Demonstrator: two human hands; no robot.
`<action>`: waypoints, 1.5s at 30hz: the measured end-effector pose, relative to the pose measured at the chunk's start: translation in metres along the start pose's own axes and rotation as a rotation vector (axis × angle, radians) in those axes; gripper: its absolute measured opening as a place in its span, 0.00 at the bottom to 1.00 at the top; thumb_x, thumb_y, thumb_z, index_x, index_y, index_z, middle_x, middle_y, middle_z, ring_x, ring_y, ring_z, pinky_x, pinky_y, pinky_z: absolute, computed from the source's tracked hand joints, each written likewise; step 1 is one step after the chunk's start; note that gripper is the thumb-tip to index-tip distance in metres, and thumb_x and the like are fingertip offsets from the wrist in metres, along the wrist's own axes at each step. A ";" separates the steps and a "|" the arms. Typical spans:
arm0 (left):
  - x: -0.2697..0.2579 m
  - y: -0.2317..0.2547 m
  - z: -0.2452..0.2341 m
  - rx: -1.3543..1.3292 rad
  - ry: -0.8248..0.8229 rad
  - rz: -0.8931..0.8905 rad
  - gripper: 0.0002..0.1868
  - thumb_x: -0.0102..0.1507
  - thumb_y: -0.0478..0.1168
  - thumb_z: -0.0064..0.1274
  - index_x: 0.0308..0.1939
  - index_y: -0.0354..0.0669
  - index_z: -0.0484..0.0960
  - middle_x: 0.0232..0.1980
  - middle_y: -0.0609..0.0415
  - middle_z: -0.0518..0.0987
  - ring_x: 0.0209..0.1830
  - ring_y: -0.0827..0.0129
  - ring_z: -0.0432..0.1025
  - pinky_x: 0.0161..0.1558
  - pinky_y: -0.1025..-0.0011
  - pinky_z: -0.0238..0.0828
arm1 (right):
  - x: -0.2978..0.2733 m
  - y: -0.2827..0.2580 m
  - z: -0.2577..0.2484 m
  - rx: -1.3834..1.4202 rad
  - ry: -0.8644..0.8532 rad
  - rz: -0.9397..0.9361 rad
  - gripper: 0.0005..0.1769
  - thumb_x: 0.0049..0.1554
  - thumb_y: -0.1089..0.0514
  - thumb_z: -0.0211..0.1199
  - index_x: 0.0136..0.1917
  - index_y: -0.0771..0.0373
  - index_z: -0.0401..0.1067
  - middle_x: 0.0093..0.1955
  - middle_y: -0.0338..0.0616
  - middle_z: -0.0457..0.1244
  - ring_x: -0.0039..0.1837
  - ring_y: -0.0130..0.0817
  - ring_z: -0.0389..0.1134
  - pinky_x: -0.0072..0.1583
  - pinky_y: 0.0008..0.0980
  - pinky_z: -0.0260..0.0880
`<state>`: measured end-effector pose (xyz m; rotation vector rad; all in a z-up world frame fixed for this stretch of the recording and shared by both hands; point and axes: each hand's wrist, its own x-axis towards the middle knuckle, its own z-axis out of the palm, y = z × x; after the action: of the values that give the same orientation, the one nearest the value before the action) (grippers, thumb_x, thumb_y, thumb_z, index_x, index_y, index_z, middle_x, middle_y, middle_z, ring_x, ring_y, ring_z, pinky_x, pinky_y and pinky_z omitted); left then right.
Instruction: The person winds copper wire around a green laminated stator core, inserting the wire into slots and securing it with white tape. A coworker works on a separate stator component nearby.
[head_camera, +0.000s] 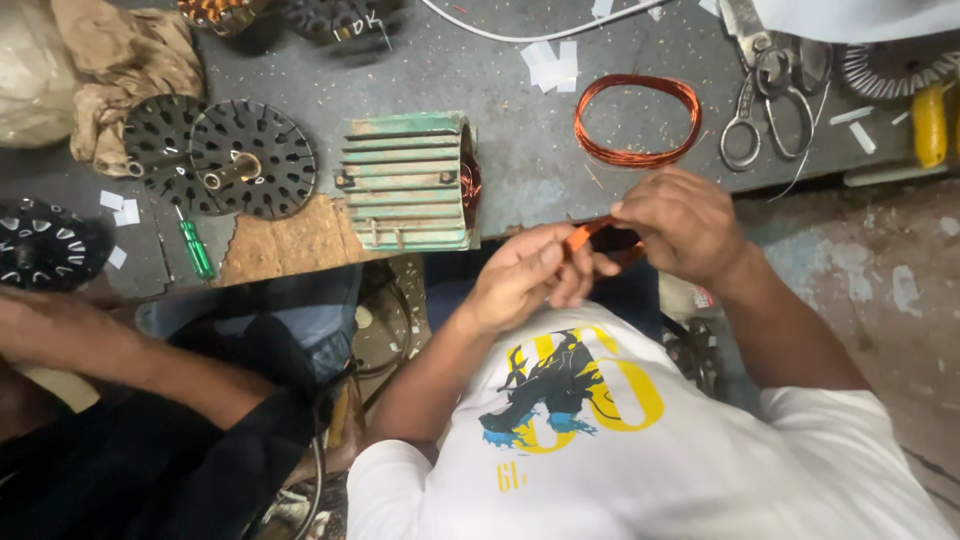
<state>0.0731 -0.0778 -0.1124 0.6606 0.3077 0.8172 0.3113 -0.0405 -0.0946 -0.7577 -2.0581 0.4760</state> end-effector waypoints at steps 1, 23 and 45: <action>-0.002 -0.003 0.001 -0.021 0.049 0.024 0.19 0.76 0.49 0.42 0.47 0.34 0.76 0.34 0.55 0.70 0.32 0.69 0.67 0.51 0.67 0.70 | 0.001 -0.002 0.001 -0.007 -0.010 0.014 0.14 0.55 0.70 0.72 0.52 0.65 0.71 0.43 0.48 0.68 0.47 0.44 0.72 0.51 0.41 0.73; -0.053 -0.001 0.012 -0.087 0.389 0.245 0.15 0.77 0.46 0.40 0.45 0.40 0.74 0.24 0.64 0.55 0.24 0.76 0.51 0.45 0.67 0.62 | -0.124 0.005 -0.034 0.265 -0.387 0.483 0.04 0.48 0.58 0.72 0.39 0.57 0.80 0.35 0.37 0.66 0.40 0.34 0.65 0.46 0.35 0.64; -0.061 -0.010 0.015 -0.086 0.302 0.115 0.16 0.77 0.46 0.42 0.43 0.36 0.76 0.24 0.64 0.57 0.26 0.75 0.53 0.49 0.68 0.64 | 0.031 -0.031 0.029 0.473 -0.310 0.335 0.10 0.51 0.64 0.72 0.48 0.65 0.81 0.46 0.43 0.73 0.50 0.37 0.72 0.54 0.36 0.71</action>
<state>0.0468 -0.1354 -0.1072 0.4765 0.5085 1.0365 0.2627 -0.0439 -0.0741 -0.7709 -1.9771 1.2866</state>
